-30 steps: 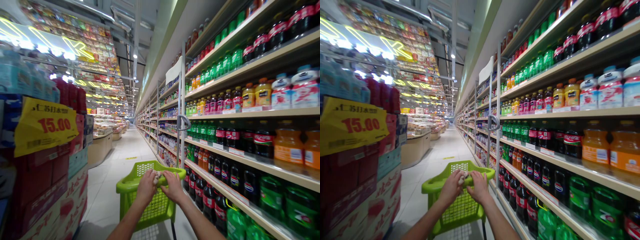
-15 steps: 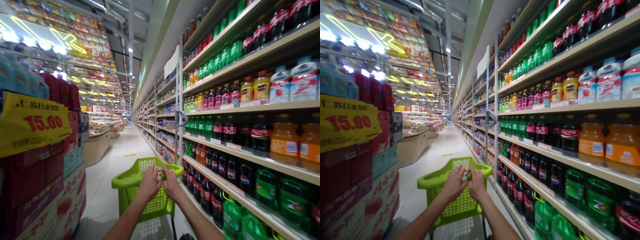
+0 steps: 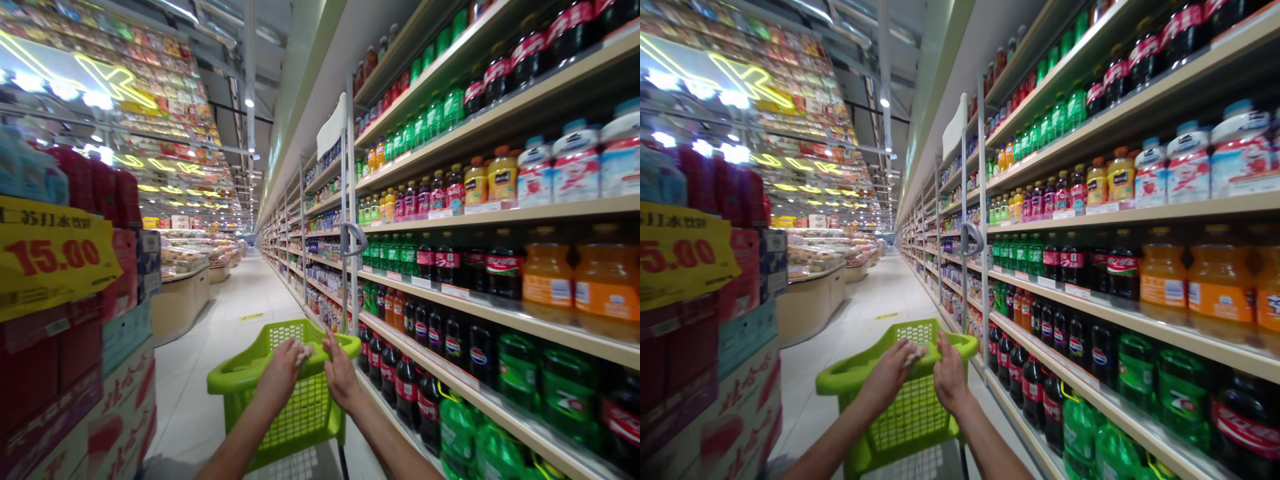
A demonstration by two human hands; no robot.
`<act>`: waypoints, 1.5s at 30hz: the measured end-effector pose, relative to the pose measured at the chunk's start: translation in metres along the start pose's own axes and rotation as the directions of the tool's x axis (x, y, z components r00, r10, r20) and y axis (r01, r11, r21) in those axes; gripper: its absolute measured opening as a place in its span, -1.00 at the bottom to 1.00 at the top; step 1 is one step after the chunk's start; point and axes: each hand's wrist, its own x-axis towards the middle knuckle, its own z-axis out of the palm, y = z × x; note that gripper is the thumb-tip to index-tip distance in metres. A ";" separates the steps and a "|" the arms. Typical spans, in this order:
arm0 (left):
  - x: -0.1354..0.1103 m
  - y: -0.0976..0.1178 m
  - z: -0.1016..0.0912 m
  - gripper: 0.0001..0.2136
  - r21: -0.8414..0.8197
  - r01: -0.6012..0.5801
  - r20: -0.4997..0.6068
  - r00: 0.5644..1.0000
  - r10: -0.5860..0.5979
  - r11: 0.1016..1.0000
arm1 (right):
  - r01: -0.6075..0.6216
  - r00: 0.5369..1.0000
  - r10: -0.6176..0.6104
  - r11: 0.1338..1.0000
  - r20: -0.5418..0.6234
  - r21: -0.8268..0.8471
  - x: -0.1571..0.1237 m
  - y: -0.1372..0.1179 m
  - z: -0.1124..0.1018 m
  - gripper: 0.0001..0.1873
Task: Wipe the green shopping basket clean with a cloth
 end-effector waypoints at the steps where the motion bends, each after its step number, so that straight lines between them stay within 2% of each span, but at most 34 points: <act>1: 0.002 0.013 0.006 -0.66 -0.018 -0.043 -0.006 0.999 0.043 0.999 | -0.004 1.000 0.004 1.000 -0.014 0.023 -0.001 0.001 0.000 -0.30; 3: 0.004 0.029 0.015 -0.63 -0.047 -0.076 -0.006 0.997 0.075 0.996 | 0.002 0.999 0.000 0.998 -0.035 0.062 -0.002 0.002 -0.001 -0.40; 5: -0.001 0.025 0.015 -0.58 -0.064 -0.072 -0.013 0.997 0.071 0.995 | 0.022 0.999 -0.017 0.995 -0.052 0.096 -0.003 0.003 -0.003 -0.43; 10: -0.022 -0.036 -0.015 -0.59 -0.075 -0.010 -0.070 0.998 0.005 0.997 | 0.058 0.995 -0.046 0.988 -0.090 0.142 -0.006 -0.002 -0.005 -0.42; 12: -0.024 -0.042 -0.021 -0.61 -0.082 0.004 -0.083 0.997 -0.011 0.997 | 0.061 0.993 -0.046 0.988 -0.105 0.141 -0.007 -0.005 -0.004 -0.44; 14: -0.020 -0.028 -0.016 -0.62 -0.095 -0.017 -0.076 0.997 0.010 0.995 | 0.060 0.992 -0.044 0.990 -0.120 0.127 -0.008 -0.007 -0.002 -0.45; 18: -0.008 0.017 0.007 -0.59 -0.112 -0.105 -0.063 0.993 0.098 0.988 | 0.069 0.992 -0.059 0.994 -0.110 0.089 -0.008 -0.003 -0.002 -0.49; 20: -0.008 0.017 0.010 -0.57 -0.101 -0.110 -0.067 0.992 0.103 0.989 | 0.098 0.992 -0.092 0.993 -0.089 0.063 -0.008 0.002 -0.004 -0.50; 22: -0.016 -0.005 0.001 -0.58 -0.072 -0.073 -0.081 0.994 0.067 0.995 | 0.129 0.989 -0.126 0.991 -0.077 0.032 -0.008 0.006 -0.005 -0.49; 26: -0.040 -0.074 -0.027 -0.62 0.007 0.005 -0.146 0.989 -0.004 1.000 | 0.146 0.984 -0.150 0.988 -0.092 -0.043 -0.009 0.005 -0.004 -0.50; 28: -0.046 -0.088 -0.030 -0.63 0.030 -0.013 -0.185 0.983 0.018 0.999 | 0.155 0.982 -0.164 0.984 -0.099 -0.093 -0.011 0.001 -0.002 -0.52; 30: -0.045 -0.078 -0.021 -0.63 0.033 -0.039 -0.230 0.972 0.046 0.999 | 0.164 0.978 -0.180 0.976 -0.106 -0.142 -0.013 -0.002 0.001 -0.52; 32: -0.037 -0.051 -0.004 -0.62 0.018 -0.089 -0.251 0.964 0.090 0.996 | 0.165 0.975 -0.188 0.971 -0.122 -0.174 -0.014 -0.002 0.004 -0.53; 34: -0.028 -0.023 0.010 -0.62 -0.002 -0.173 -0.233 0.958 0.168 0.985 | 0.174 0.971 -0.199 0.968 -0.129 -0.182 -0.013 0.001 0.004 -0.54; 36: -0.025 -0.013 0.015 -0.61 -0.012 -0.214 -0.210 0.955 0.207 0.977 | 0.190 0.969 -0.213 0.966 -0.125 -0.175 -0.011 0.006 0.003 -0.55; 38: -0.032 -0.029 0.007 -0.59 0.000 -0.190 -0.206 0.961 0.186 0.982 | 0.193 0.970 -0.213 0.968 -0.118 -0.157 -0.010 0.010 0.001 -0.55; 43: -0.063 -0.122 -0.040 -0.63 0.073 -0.045 -0.282 0.957 0.064 0.996 | 0.183 0.974 -0.196 0.976 -0.114 -0.116 -0.010 0.011 0.000 -0.55; 45: -0.064 -0.131 -0.044 -0.64 0.079 0.012 -0.315 0.949 0.014 0.997 | 0.180 0.974 -0.193 0.977 -0.123 -0.111 -0.011 0.008 0.002 -0.54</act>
